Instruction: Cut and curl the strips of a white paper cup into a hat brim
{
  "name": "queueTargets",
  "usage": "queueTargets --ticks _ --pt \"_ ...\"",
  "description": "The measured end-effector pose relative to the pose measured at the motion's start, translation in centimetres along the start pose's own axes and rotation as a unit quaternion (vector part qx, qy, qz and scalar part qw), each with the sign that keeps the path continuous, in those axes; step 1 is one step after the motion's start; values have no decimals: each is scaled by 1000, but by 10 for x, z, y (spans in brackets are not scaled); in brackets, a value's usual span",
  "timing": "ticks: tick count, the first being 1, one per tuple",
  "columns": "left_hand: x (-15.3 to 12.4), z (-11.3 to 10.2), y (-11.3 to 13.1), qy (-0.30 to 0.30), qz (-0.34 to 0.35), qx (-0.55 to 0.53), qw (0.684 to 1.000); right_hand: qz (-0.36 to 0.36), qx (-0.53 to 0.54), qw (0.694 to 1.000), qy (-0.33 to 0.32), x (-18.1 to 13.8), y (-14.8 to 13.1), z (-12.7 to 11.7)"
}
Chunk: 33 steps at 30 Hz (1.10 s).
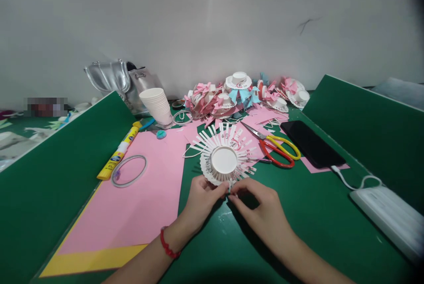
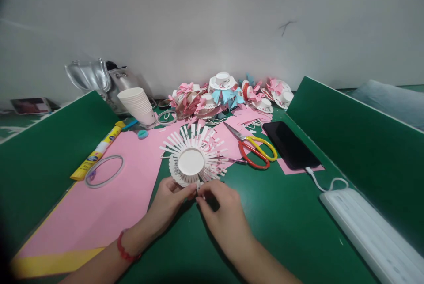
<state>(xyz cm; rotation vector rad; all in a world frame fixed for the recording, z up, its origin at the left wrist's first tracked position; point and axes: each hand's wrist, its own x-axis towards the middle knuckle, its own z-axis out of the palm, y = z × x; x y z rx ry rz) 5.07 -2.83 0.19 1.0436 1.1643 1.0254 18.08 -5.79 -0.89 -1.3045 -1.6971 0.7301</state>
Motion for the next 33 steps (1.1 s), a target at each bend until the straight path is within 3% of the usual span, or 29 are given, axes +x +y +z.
queueTargets --ticks 5,9,17,33 --pt "3 -2 -5 7 -10 -11 1000 -126 -183 975 21 -3 1 -1" --pt "5 -4 -10 4 -3 -23 1000 -173 -260 947 77 -3 0 -3" --pt "0 1 1 58 14 25 998 -205 -268 936 104 -4 1 -5" --pt "1 -1 -2 40 19 18 999 -255 -285 919 95 -5 -3 -6"
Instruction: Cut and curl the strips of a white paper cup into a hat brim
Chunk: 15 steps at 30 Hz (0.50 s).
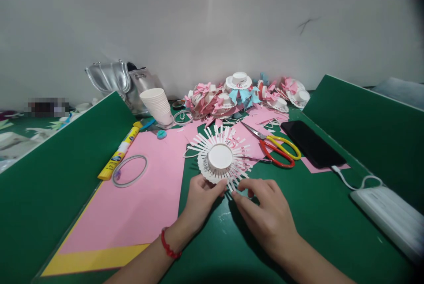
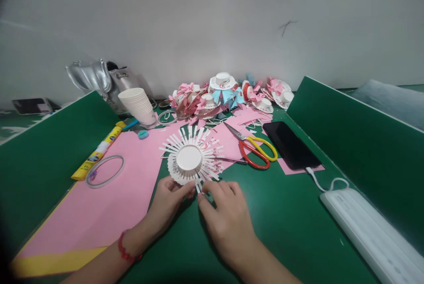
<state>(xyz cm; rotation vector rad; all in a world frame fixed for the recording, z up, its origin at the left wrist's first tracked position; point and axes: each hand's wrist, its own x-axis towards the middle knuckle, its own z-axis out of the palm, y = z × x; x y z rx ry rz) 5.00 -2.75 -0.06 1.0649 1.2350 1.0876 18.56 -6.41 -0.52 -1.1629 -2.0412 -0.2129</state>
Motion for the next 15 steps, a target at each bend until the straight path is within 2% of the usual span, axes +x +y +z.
queueTargets --ticks 4,8,11,15 --pt "-2 3 4 15 19 18 1000 33 44 998 5 0 -2 1" --pt "-3 4 4 23 49 58 997 129 120 984 -32 2 0 1" --pt "-3 4 4 15 67 86 994 194 207 958 -41 5 3 1" --pt "-4 2 3 -4 78 109 991 287 301 908 -54 9 6 2"
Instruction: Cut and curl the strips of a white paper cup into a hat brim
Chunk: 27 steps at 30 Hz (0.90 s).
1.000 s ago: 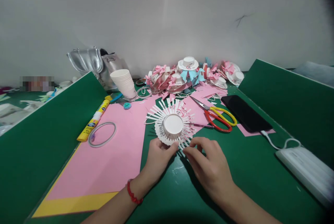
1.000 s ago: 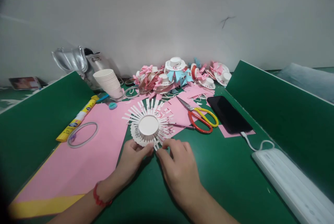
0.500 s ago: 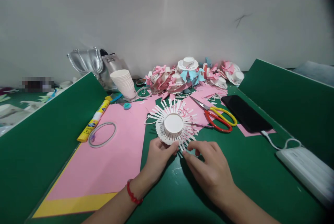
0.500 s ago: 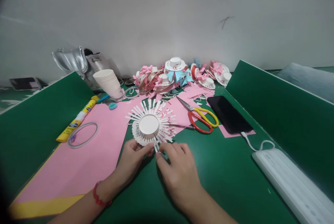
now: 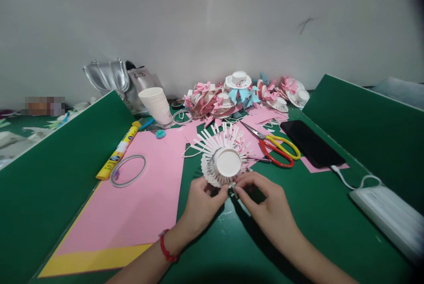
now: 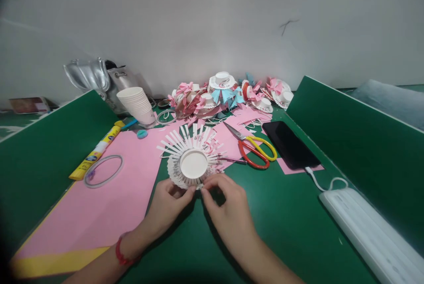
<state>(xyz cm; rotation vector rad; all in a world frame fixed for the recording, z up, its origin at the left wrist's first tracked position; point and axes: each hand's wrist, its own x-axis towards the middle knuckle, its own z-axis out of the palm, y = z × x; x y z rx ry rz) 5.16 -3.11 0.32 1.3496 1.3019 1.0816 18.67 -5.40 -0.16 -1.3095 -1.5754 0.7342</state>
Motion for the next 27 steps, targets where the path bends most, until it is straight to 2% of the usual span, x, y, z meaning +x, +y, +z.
queueTargets --ticks 5,16,21,27 --pt "0 -1 -2 -24 -9 -20 999 97 77 992 0 3 0 0" --pt "-1 0 -6 -60 -21 -66 996 133 120 984 13 2 0 3" --pt "-1 0 -3 -69 -33 -57 995 143 122 982 17 2 0 4" --pt "-1 0 -7 -79 -17 -38 996 154 122 980 12 2 0 4"
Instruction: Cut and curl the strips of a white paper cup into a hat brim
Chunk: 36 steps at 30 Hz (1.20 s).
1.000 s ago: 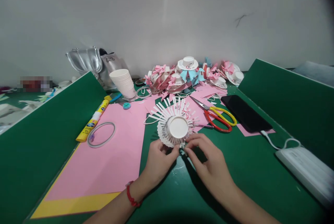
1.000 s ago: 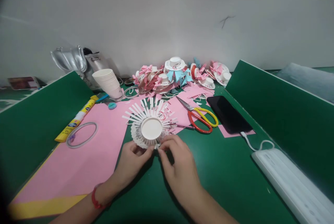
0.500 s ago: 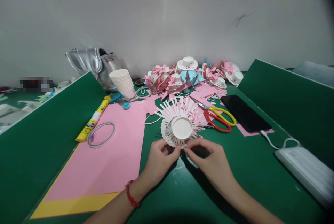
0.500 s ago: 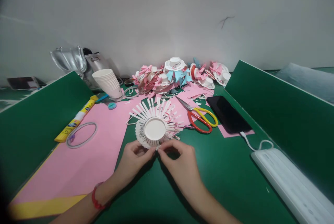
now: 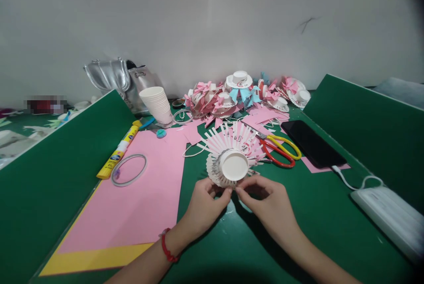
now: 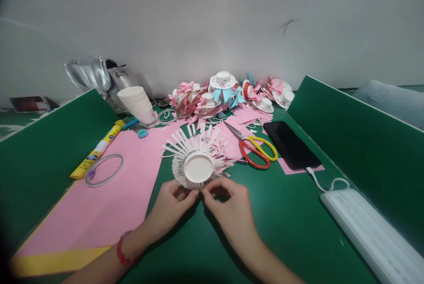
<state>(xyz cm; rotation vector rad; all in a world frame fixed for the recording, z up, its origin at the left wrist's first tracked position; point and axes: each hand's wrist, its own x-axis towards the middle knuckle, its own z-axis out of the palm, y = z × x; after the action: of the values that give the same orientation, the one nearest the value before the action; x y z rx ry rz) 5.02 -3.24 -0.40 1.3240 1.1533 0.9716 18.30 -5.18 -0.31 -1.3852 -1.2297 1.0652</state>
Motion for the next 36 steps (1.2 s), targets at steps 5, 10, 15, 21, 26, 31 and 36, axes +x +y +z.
queueTargets --ticks 5,10,15,21,26,31,36 --pt "0 0 0 -3 1 -5 1000 -10 -13 1000 1 -1 -2 0" --pt "0 1 4 1 -8 -15 1000 -19 -22 1000 3 -4 -3 1" --pt "-1 2 7 -4 -22 -30 999 -47 -7 998 28 -2 -1 0" --pt "-2 1 6 -4 -27 -51 998 -41 19 999 16 -3 -2 -1" --pt "-1 2 6 -3 -18 -33 999 -15 43 999 6 -4 -3 -1" --pt "0 2 6 -5 -26 -44 999 -1 52 999 1 -4 -3 -1" --pt "3 1 7 49 -47 -55 996 -30 -44 992 118 3 4 -6"
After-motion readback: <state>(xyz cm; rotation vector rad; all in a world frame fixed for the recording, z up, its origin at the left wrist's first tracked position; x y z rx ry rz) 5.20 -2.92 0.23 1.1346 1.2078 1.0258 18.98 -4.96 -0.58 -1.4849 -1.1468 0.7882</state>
